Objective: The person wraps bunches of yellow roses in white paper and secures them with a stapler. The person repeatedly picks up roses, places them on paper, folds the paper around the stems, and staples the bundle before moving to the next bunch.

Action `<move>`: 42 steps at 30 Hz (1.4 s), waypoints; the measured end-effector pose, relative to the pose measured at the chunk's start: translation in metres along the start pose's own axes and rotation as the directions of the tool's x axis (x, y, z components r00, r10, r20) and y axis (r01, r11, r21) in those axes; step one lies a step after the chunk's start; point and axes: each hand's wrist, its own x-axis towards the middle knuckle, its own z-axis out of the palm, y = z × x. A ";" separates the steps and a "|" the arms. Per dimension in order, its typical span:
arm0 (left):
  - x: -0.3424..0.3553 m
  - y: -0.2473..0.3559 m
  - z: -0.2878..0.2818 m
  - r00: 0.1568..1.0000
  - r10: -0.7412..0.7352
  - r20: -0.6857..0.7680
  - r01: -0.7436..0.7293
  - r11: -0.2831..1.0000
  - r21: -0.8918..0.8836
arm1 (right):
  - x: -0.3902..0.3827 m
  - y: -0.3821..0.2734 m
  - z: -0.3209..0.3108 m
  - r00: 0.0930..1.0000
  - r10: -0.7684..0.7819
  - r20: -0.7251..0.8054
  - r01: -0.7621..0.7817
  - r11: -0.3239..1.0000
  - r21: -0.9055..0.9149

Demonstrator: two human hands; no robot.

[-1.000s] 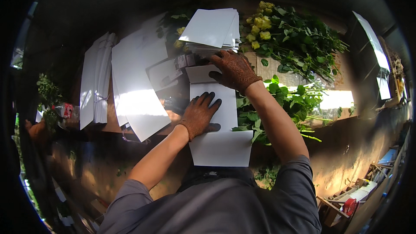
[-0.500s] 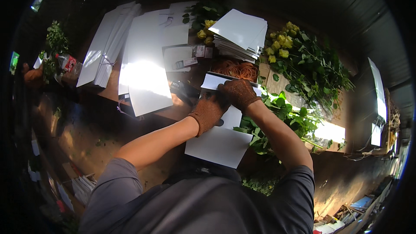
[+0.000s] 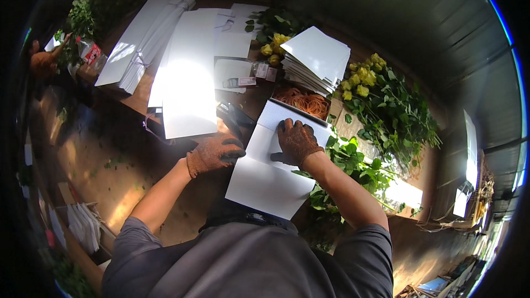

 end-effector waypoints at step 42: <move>0.032 -0.237 -0.010 0.864 -0.106 0.493 -0.068 0.944 0.323 | 0.051 -0.031 0.017 0.704 0.669 -0.238 -0.621 0.743 0.251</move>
